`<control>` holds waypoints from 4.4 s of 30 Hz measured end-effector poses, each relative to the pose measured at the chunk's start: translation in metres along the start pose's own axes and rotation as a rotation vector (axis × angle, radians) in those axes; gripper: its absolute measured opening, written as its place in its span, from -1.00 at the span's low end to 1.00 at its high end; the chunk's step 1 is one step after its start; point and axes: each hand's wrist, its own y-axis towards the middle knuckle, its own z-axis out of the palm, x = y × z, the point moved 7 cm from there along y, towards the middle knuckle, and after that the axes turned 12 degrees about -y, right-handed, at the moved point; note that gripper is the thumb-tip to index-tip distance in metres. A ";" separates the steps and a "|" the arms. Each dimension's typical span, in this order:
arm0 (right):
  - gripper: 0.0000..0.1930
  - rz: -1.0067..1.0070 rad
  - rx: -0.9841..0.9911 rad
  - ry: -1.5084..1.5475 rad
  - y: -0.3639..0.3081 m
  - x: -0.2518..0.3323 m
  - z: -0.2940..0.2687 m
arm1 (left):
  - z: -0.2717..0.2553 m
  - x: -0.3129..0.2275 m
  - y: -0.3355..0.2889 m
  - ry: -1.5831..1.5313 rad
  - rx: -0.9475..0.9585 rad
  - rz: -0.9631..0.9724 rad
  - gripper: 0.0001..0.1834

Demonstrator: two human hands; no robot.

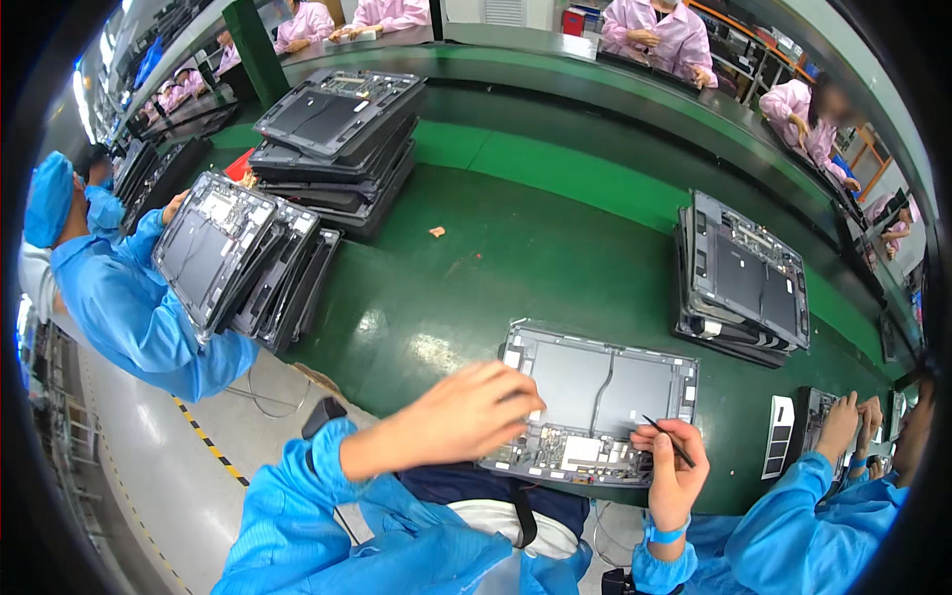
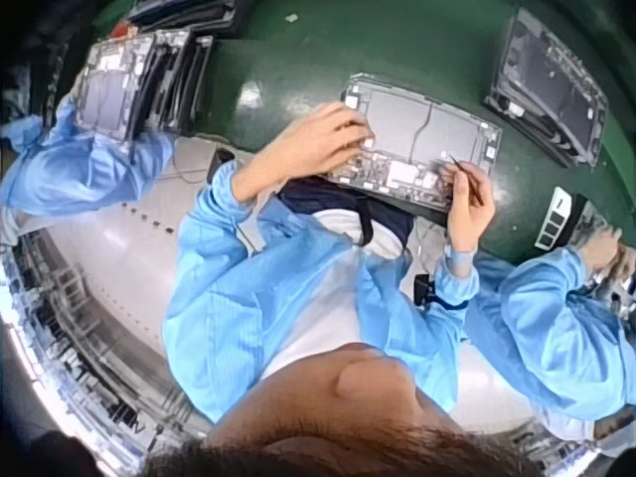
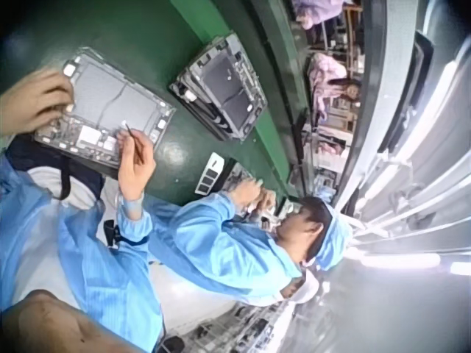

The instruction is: Assembling the internal components of electronic tablets on an assembly line.

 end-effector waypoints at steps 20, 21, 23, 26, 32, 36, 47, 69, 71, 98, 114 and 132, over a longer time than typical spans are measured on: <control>-0.88 -0.111 0.150 -0.298 0.015 0.013 0.026 | 0.032 0.009 0.049 0.380 -0.074 0.198 -0.85; -0.88 -0.104 0.157 -0.301 0.012 0.014 0.029 | 0.031 0.006 0.047 0.393 -0.123 0.181 -0.86; -0.88 -0.219 0.229 -0.370 0.008 0.026 0.041 | 0.020 -0.005 0.038 0.299 -0.160 0.171 -0.85; -0.86 -0.358 0.306 -0.478 -0.001 0.038 0.058 | 0.003 -0.015 0.015 0.123 -0.210 0.136 -0.82; -0.82 -0.602 0.303 -0.596 -0.009 0.042 0.081 | 0.022 -0.010 -0.006 0.055 -0.096 0.081 -0.79; -0.79 -0.762 0.223 -0.761 -0.018 0.044 0.086 | 0.027 -0.007 -0.010 0.059 -0.109 0.059 -0.82; -0.88 -0.473 0.201 -0.761 -0.001 0.039 0.087 | 0.023 0.009 0.003 0.009 -0.019 -0.068 -0.78; -0.96 -0.313 0.385 -0.511 0.024 0.024 0.082 | -0.006 0.015 -0.035 -0.099 0.028 0.178 -0.78; -0.96 -0.290 0.376 -0.501 0.022 0.028 0.081 | -0.005 0.015 -0.039 -0.077 0.056 0.205 -0.73; -0.95 -0.298 0.349 -0.514 0.020 0.025 0.082 | -0.006 0.021 -0.035 -0.056 0.063 0.369 -0.72; -0.94 -0.315 0.351 -0.509 0.015 0.032 0.081 | -0.005 0.021 -0.029 -0.075 0.087 0.375 -0.73; -0.89 -0.859 0.671 -0.989 0.069 0.049 0.155 | -0.029 0.057 -0.017 0.084 -0.126 0.270 -0.74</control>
